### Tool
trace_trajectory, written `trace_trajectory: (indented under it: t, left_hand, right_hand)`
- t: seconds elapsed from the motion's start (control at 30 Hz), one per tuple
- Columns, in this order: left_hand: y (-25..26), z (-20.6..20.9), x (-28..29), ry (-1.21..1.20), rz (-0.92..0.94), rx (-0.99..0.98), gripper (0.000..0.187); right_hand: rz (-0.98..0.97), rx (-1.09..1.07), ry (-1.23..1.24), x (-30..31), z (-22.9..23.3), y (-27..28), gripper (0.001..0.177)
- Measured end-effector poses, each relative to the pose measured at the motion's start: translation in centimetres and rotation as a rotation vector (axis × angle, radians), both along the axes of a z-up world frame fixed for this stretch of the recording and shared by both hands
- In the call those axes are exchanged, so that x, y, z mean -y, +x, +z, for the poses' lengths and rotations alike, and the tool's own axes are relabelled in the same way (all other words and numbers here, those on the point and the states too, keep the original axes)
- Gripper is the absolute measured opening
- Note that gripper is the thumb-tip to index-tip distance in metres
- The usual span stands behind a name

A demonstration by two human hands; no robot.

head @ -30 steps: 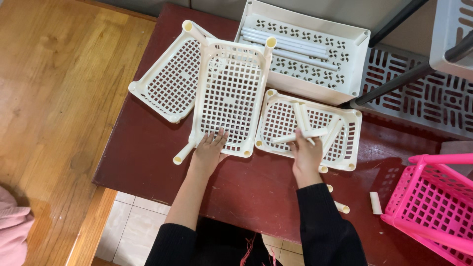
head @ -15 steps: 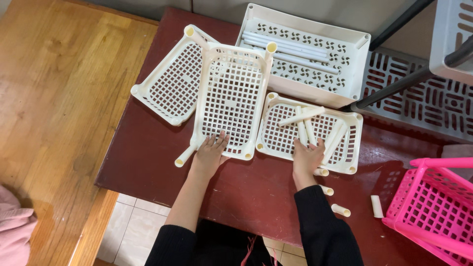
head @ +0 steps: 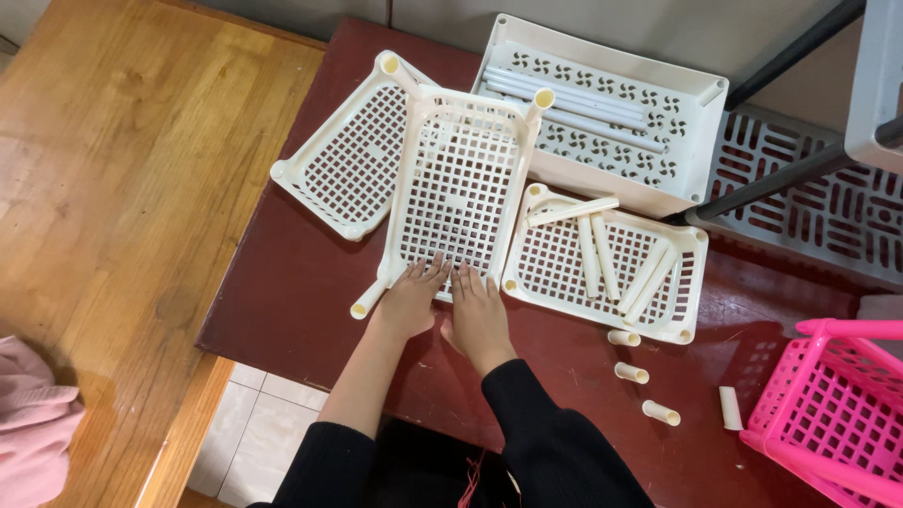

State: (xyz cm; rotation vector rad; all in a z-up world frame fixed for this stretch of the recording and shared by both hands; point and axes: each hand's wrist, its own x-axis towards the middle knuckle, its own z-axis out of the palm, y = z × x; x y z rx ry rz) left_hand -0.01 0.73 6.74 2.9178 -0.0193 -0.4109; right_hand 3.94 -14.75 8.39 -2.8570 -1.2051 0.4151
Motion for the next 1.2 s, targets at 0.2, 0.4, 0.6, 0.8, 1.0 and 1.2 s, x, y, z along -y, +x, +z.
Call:
trace_trajectory:
  t: [0.2, 0.4, 0.6, 0.8, 1.0, 1.2]
  left_hand:
    - [0.7, 6.2, 2.1, 0.776, -0.176, -0.152, 0.077]
    - [-1.5, 5.4, 1.5, 1.242, -0.074, -0.186, 0.053]
    - [-1.4, -0.3, -1.4, 1.267, -0.12, -0.03, 0.05]
    - [-0.7, -1.8, -1.8, 1.218, -0.269, -0.288, 0.042]
    - [0.7, -3.4, -1.9, 1.099, -0.039, -0.39, 0.048]
    - [1.7, -5.4, -2.4, 0.889, 0.172, -0.383, 0.032]
  right_hand:
    - [0.001, 0.179, 0.06, -0.9, -4.2, 0.7, 0.073]
    - [-0.001, 0.089, 0.007, -1.3, -2.6, 1.9, 0.069]
    - [0.057, 0.197, 0.133, -2.0, 0.7, 3.7, 0.088]
    - [0.13, 0.1, 0.057, -1.2, 0.3, 6.1, 0.088]
    - [0.112, 0.144, 0.149, -0.9, -1.6, 5.9, 0.082]
    - [0.096, 0.143, 0.178, -0.7, -1.9, 5.8, 0.082]
